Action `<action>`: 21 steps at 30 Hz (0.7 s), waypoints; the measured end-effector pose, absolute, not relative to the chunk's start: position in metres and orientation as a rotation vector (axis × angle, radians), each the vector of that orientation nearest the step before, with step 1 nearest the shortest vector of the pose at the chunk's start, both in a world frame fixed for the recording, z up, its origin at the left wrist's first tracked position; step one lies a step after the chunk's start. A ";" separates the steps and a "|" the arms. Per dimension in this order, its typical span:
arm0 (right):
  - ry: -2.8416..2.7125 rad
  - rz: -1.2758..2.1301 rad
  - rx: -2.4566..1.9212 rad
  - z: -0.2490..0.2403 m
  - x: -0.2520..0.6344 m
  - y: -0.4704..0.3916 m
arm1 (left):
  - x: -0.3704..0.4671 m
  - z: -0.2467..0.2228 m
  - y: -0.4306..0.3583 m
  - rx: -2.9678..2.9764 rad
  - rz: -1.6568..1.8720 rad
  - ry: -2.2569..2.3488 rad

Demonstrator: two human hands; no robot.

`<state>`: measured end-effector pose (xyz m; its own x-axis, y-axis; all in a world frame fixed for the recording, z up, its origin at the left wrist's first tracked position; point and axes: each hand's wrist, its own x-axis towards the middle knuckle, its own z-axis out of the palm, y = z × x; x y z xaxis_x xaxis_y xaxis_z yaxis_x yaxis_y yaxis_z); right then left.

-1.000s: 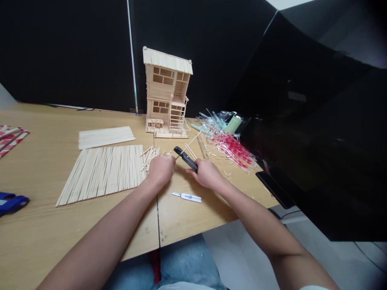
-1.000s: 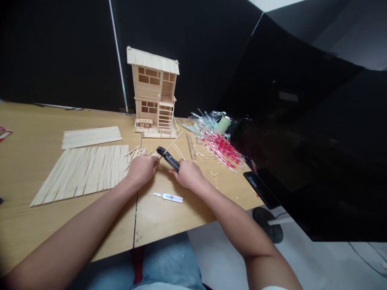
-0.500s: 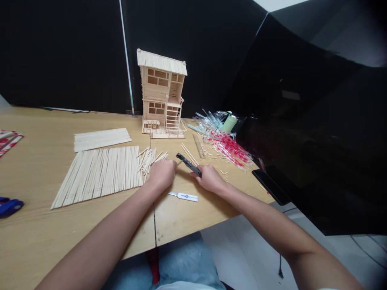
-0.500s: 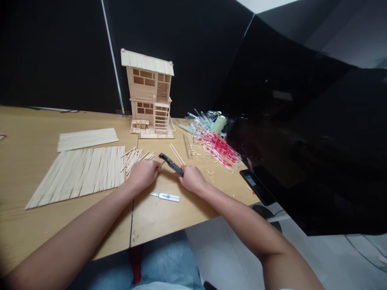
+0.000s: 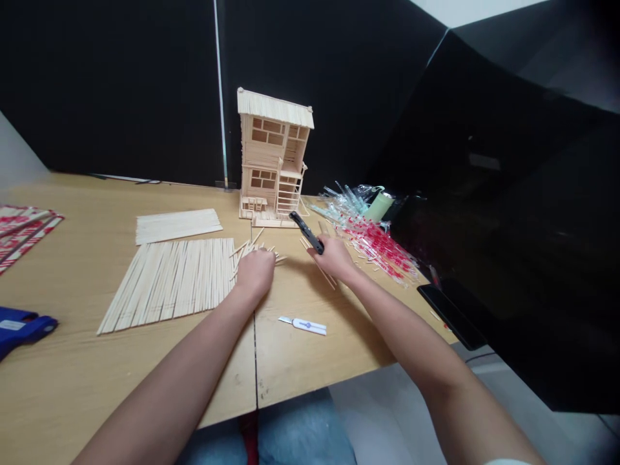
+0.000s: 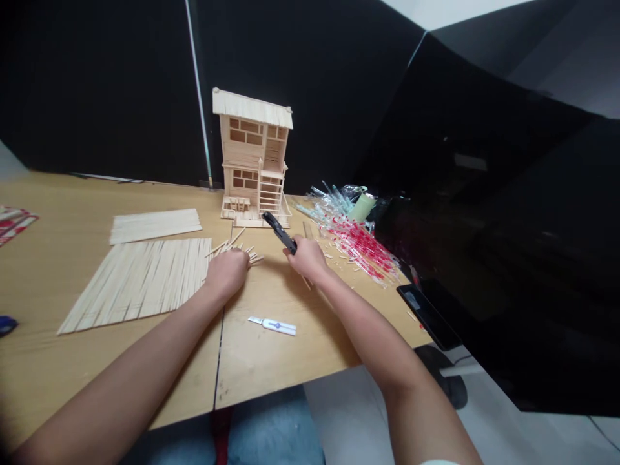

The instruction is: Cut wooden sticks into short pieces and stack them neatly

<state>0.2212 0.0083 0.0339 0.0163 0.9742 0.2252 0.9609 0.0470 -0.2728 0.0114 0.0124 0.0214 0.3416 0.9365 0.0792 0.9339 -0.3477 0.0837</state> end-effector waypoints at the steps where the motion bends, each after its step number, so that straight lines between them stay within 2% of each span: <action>1: -2.023 0.042 -1.897 0.035 0.214 0.019 | 0.011 0.021 0.014 2.558 0.172 1.787; 11: -2.511 0.024 -1.500 0.026 0.120 0.117 | 0.017 0.017 -0.004 2.726 0.309 1.602; 21: -2.613 -0.012 -1.457 0.015 0.130 0.127 | 0.028 0.015 -0.014 2.701 0.218 1.505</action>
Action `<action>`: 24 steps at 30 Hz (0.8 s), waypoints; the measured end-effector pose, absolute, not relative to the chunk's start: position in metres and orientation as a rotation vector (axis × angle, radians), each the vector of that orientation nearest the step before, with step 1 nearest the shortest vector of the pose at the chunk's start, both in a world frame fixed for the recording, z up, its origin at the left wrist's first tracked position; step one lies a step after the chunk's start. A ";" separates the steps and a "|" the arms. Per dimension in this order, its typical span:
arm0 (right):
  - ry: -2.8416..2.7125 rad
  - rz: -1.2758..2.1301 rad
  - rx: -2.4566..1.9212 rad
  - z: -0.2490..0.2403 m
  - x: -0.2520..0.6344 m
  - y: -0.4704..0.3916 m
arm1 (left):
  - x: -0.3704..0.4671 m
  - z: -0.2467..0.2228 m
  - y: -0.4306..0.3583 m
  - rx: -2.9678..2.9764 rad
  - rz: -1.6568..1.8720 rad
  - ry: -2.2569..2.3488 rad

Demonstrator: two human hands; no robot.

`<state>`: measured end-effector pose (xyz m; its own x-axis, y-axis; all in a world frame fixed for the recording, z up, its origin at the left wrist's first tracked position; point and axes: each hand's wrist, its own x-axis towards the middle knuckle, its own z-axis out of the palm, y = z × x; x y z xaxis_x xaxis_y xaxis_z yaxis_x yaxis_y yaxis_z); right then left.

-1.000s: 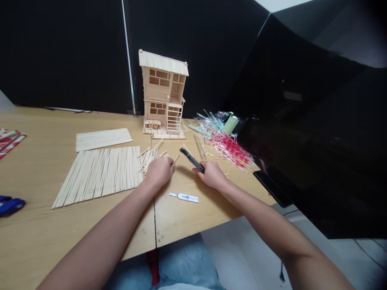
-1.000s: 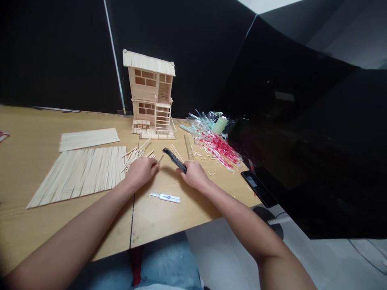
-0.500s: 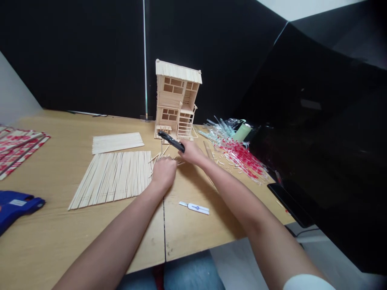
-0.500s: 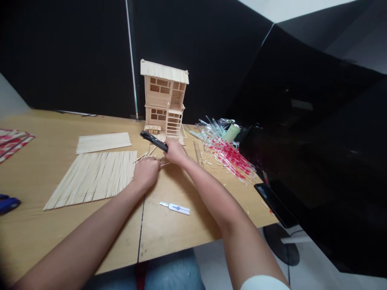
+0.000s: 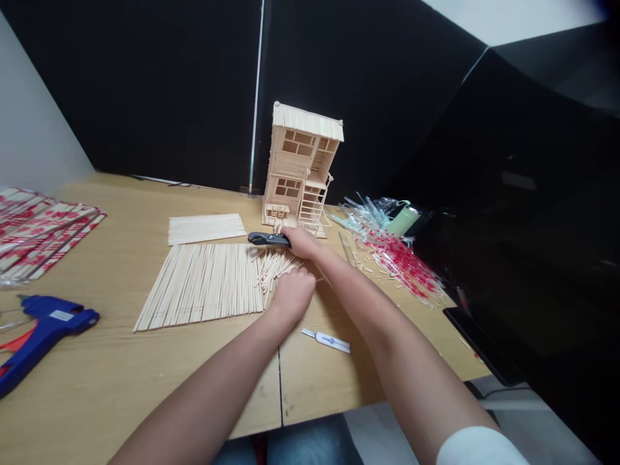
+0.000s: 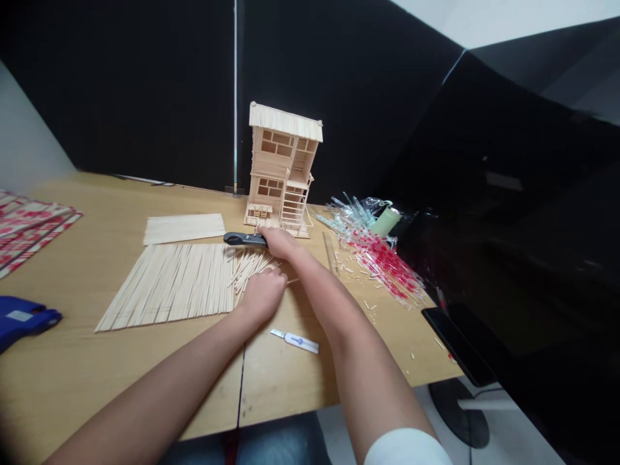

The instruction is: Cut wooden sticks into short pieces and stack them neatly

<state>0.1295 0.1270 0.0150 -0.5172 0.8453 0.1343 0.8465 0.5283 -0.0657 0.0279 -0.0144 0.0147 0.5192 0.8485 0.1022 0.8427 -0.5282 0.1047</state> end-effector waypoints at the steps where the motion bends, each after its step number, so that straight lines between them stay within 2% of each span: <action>1: -2.610 -0.016 -1.455 0.016 0.132 0.126 | 0.027 0.013 -0.012 2.699 0.236 1.515; 7: -2.324 -0.037 -1.453 0.034 0.156 0.100 | 0.011 0.008 0.005 2.570 0.347 1.622; 11: -1.896 0.009 -1.479 0.044 0.181 0.065 | 0.004 0.006 0.013 2.432 0.649 1.528; 15: -1.662 0.332 -1.502 0.035 0.195 0.036 | 0.011 -0.003 0.014 2.059 0.953 1.368; 19: -1.564 0.561 -1.457 0.015 0.192 0.021 | 0.020 -0.010 0.010 1.912 0.911 1.205; 24: -1.566 0.553 -1.434 0.006 0.182 0.011 | 0.020 -0.008 0.009 1.968 0.932 1.281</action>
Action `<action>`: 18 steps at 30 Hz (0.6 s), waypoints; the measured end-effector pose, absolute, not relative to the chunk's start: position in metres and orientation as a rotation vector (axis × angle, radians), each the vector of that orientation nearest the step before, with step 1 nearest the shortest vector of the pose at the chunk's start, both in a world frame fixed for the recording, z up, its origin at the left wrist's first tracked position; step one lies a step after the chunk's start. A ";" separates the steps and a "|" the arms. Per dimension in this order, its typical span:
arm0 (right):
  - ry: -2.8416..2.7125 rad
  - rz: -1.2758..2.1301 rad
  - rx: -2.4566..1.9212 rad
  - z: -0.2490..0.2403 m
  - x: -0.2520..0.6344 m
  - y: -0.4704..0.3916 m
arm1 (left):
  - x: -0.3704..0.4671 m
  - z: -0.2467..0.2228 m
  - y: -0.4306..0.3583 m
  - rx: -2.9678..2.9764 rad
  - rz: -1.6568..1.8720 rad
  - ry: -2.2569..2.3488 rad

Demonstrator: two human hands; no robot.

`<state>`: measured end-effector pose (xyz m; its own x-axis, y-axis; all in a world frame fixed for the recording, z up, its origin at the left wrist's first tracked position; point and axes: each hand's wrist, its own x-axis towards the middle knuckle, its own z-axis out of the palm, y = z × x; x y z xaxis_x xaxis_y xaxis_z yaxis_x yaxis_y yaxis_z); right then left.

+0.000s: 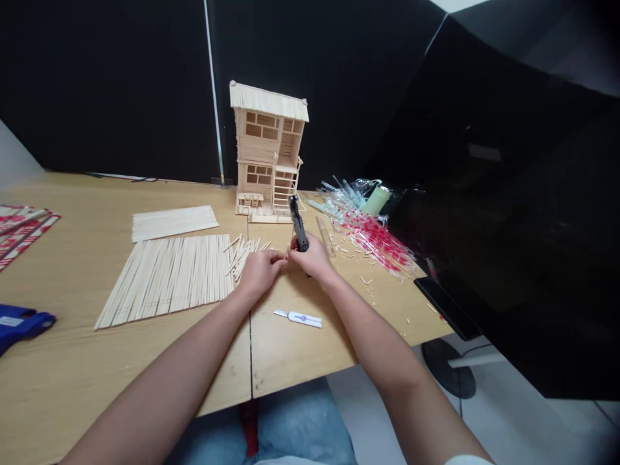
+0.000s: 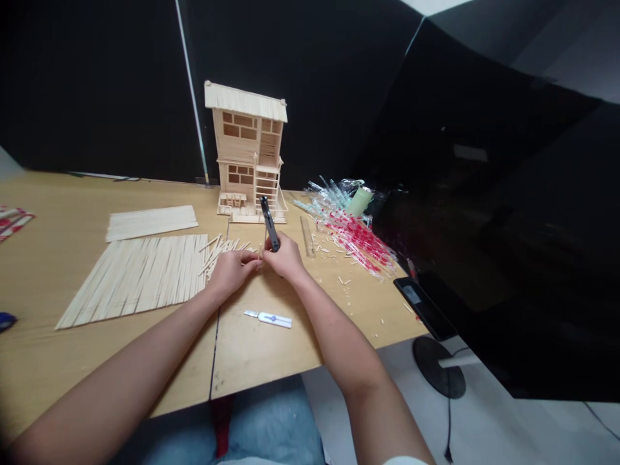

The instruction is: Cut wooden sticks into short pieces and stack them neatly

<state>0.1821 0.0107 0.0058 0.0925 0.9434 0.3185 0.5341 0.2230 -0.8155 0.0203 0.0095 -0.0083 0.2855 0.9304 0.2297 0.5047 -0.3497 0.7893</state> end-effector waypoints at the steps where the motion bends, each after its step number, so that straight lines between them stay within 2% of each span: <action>1: -1.572 0.554 -1.434 0.005 0.181 0.010 | 0.019 -0.008 0.010 1.955 0.937 1.302; 13: -1.506 0.661 -1.316 -0.005 0.172 0.002 | 0.010 -0.008 0.021 1.861 0.807 1.191; 18: -1.435 0.768 -1.218 -0.005 0.175 0.004 | 0.010 -0.007 0.021 2.045 0.748 1.226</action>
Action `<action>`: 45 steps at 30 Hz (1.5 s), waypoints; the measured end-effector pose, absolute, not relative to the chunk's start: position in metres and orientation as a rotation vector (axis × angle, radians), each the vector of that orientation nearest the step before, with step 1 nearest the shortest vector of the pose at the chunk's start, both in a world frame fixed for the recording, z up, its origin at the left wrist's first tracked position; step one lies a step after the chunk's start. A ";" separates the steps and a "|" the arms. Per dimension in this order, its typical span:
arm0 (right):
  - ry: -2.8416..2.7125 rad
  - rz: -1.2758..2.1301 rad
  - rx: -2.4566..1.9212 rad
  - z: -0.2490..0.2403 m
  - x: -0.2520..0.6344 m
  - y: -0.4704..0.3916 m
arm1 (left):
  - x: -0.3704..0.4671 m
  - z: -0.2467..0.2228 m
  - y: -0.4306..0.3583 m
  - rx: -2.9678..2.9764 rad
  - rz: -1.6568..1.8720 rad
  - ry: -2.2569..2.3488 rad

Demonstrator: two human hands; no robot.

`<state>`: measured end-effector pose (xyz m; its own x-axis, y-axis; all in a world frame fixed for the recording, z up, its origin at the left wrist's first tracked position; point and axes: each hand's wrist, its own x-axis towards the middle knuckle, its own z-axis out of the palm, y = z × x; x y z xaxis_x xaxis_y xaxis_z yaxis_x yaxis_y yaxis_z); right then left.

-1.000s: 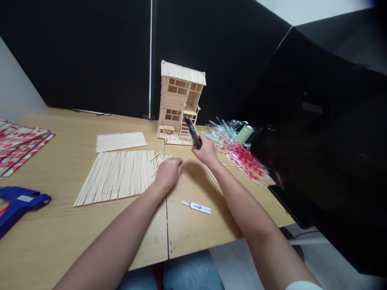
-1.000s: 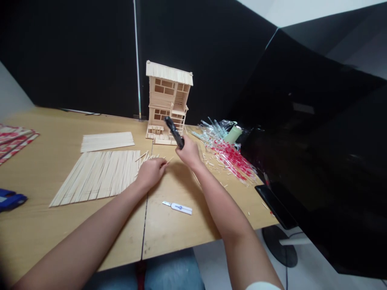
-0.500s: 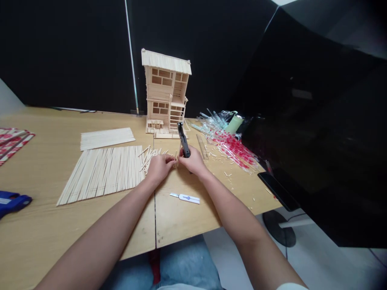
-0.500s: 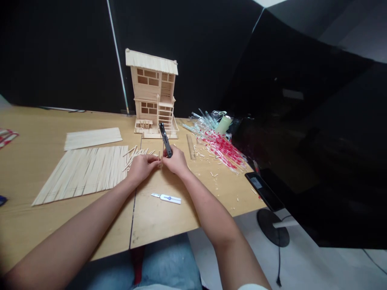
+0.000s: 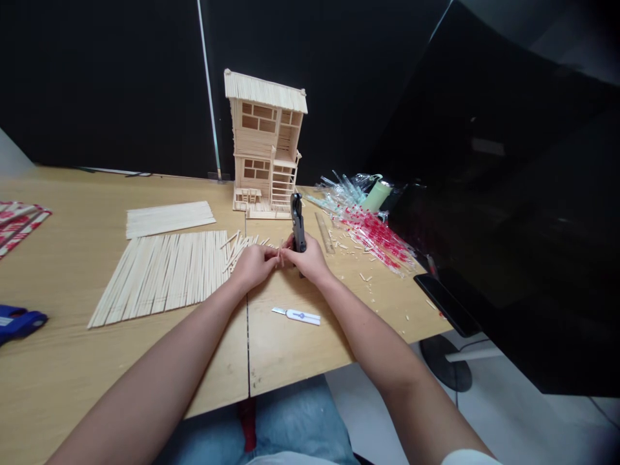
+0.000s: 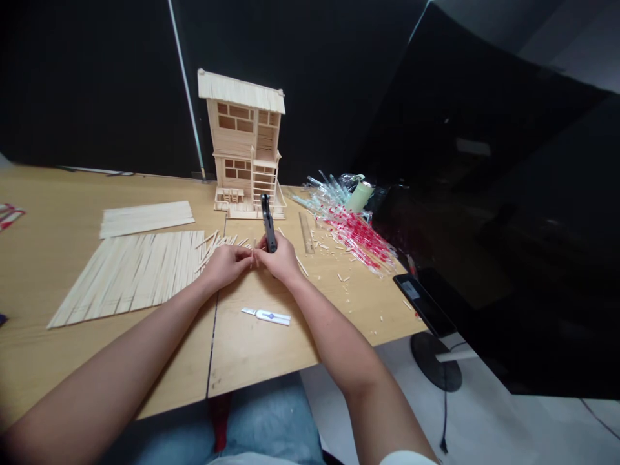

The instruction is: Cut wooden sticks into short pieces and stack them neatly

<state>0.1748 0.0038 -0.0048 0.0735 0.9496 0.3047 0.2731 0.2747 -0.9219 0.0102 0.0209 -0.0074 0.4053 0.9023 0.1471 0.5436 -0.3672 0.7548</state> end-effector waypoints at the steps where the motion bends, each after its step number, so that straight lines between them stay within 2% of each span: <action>1: -1.435 0.759 -1.209 -0.004 0.175 0.004 | 0.011 -0.007 0.020 2.088 0.739 1.243; 11: -1.573 0.612 -1.307 0.002 0.174 0.000 | 0.014 -0.007 0.017 2.087 0.749 1.231; 21: -1.900 0.561 -1.582 0.010 0.192 -0.007 | 0.016 -0.008 0.017 2.115 0.725 1.236; 37: -1.582 0.439 -1.148 0.020 0.190 -0.011 | 0.014 -0.004 0.016 2.018 0.755 1.183; 45: -1.595 0.476 -1.217 0.017 0.184 -0.014 | 0.014 -0.006 0.016 2.073 0.765 1.181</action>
